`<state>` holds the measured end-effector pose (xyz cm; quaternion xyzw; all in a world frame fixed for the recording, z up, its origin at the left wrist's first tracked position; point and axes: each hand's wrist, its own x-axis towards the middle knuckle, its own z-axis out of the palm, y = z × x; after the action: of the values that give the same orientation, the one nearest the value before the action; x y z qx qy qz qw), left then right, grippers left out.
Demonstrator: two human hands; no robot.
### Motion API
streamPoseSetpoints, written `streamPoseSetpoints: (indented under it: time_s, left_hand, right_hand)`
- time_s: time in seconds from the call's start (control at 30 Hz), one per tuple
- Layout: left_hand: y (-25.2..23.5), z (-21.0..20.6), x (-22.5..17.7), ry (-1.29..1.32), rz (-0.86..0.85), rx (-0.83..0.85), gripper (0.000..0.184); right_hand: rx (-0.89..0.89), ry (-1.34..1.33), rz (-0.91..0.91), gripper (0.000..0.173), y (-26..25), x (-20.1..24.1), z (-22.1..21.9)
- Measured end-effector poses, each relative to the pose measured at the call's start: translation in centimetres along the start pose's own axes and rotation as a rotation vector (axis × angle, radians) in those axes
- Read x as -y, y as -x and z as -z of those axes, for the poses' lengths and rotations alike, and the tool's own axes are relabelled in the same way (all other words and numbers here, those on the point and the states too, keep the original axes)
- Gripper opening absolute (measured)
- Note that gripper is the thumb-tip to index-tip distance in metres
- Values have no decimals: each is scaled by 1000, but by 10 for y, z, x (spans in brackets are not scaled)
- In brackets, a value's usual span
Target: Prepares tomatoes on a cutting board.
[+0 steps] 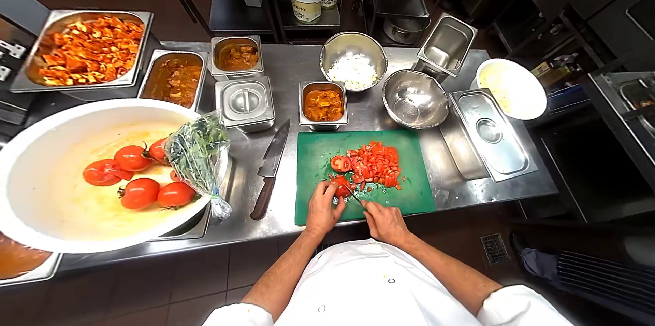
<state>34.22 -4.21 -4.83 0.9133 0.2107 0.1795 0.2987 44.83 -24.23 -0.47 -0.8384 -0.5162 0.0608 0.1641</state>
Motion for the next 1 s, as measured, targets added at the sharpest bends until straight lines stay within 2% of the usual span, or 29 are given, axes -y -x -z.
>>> streamPoseSetpoints:
  time_s: [0.07, 0.2, 0.37, 0.47, 0.6, 0.77, 0.9, 1.0]
  left_hand:
    - [3, -4, 3, 0, -56, -28, 20]
    - [3, -7, 6, -6, -77, -27, 17]
    - [2, -7, 6, 5, -67, -41, 15]
    - [2, -6, 6, -6, -63, -30, 16]
    - [-4, -4, 8, -37, -76, 2, 17]
    - [-17, 0, 2, -116, -71, 169, 15]
    - [-20, 12, 4, -72, -36, 179, 35]
    - [-15, 13, 9, -97, -71, 207, 24]
  right_hand:
    - [-39, -12, 20, 27, -19, 10, -7]
    - [71, -4, 1, 25, -54, 22, -19]
    - [184, 29, -2, 28, -27, 15, -20]
    - [136, 40, 47, 33, -5, 5, -21]
    - [14, 112, 138, 30, 8, -9, -18]
    - [-29, 117, 12, 29, -12, -21, -17]
    - [-35, 76, -49, 25, -14, -13, -11]
    - [-44, 22, -44, 28, -15, 1, -10]
